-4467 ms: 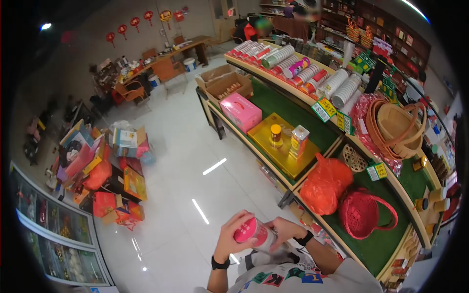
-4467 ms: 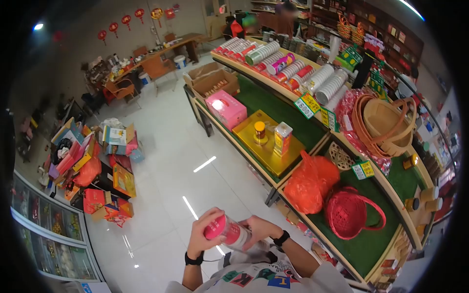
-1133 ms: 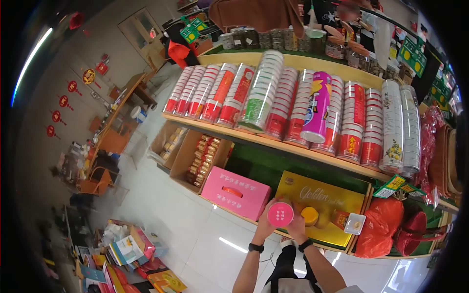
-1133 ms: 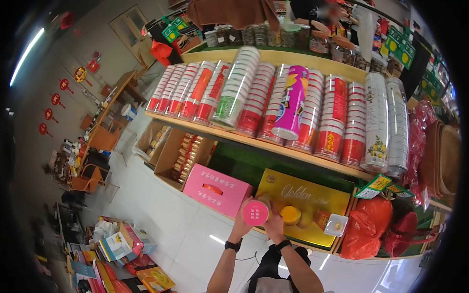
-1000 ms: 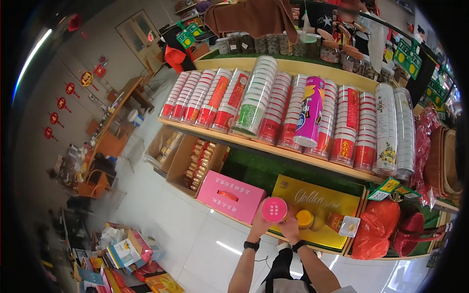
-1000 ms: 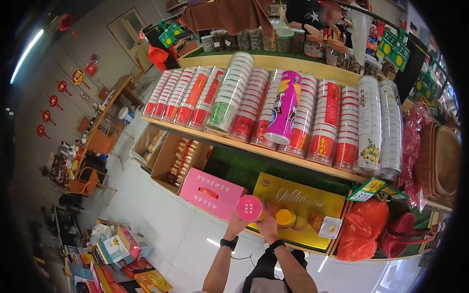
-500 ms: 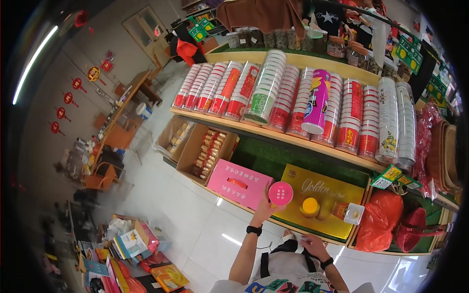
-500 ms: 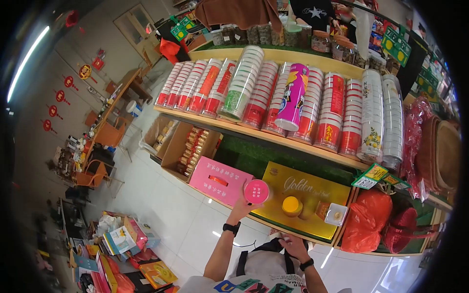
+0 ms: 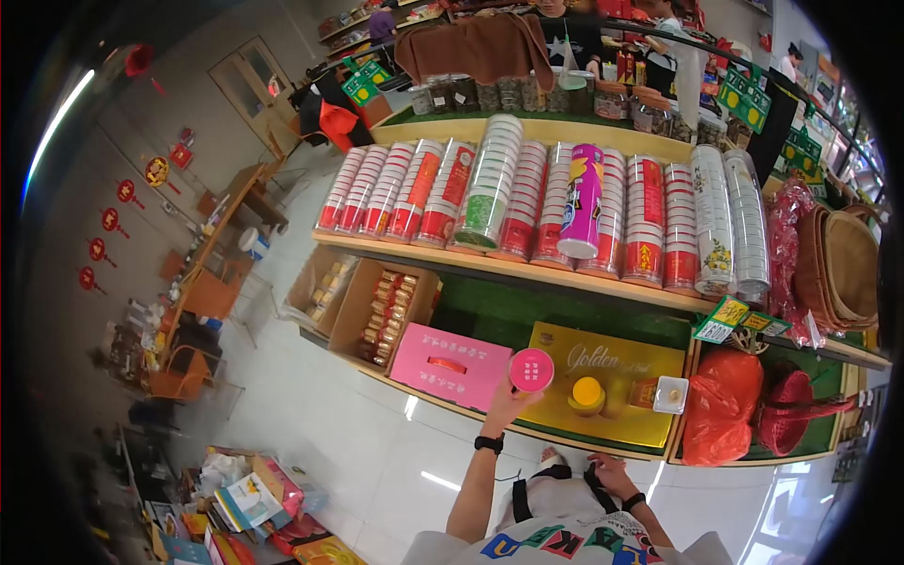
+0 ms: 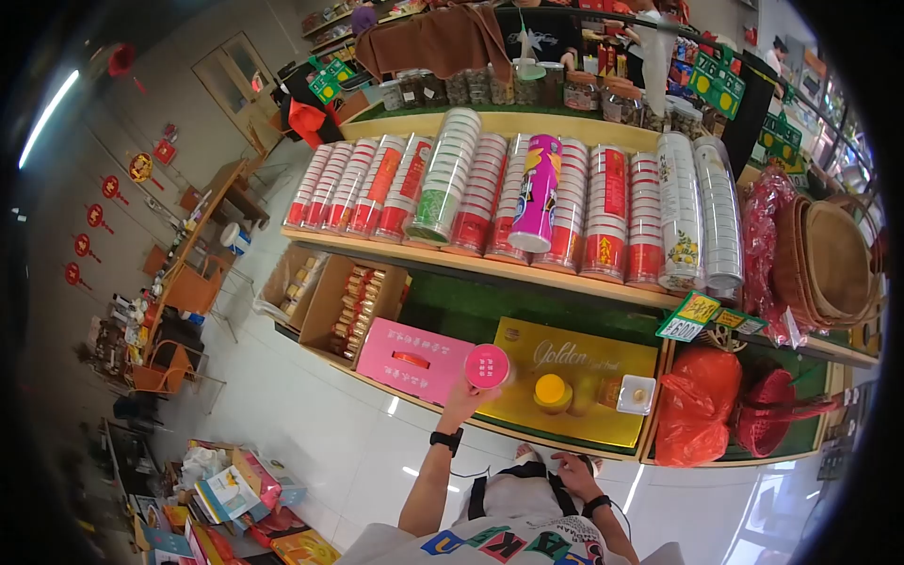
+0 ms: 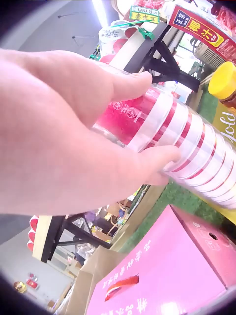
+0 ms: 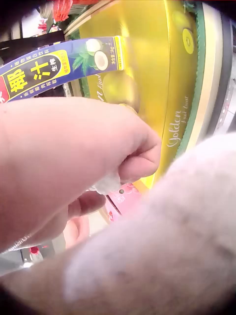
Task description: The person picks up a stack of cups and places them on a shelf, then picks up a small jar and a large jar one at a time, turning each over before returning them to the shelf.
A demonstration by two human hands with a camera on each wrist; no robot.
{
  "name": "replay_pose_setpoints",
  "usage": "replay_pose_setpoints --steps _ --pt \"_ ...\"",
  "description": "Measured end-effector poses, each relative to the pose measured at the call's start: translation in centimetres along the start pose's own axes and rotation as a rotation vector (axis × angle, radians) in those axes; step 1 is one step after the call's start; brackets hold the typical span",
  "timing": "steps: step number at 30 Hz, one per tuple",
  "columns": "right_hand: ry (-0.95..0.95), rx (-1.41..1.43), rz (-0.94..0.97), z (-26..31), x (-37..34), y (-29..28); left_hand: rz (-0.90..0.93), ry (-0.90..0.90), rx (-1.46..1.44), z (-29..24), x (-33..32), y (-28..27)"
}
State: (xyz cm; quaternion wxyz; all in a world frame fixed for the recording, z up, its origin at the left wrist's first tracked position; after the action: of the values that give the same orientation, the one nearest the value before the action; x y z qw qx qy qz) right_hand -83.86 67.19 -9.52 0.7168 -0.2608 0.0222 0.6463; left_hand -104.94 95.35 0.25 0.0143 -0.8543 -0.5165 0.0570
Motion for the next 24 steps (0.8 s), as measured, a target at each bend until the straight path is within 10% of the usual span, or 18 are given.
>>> replay_pose_setpoints --steps 14,17,18,20,24 --pt "0.157 0.014 -0.041 -8.0 -4.6 -1.3 -0.087 -0.014 0.058 0.6 -2.5 1.4" --pt "0.277 0.127 -0.018 -14.9 -6.6 0.2 -0.228 0.012 0.141 3.2 -4.5 1.3" --pt "0.032 0.081 0.072 -22.1 -6.3 1.7 -0.269 0.005 0.148 3.8 -6.3 1.2" --pt "0.038 -0.298 -0.159 -21.7 -9.3 1.4 -0.344 -0.033 0.138 5.4 -10.5 1.0" --pt "0.397 0.055 -0.517 -19.6 -15.6 2.9 -0.033 -0.226 0.456 11.5 -21.3 0.1"
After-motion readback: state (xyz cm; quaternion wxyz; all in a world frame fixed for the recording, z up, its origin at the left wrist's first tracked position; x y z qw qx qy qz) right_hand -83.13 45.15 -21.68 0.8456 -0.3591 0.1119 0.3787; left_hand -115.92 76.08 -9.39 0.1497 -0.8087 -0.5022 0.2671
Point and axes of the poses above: each hand's wrist, its own x-axis towards the middle knuckle, its own y-axis out of the palm, z = x × y, the point moved 4 cm from there along x, towards the middle knuckle, and after that the axes turned 7 degrees about x, right-handed, at the moved point
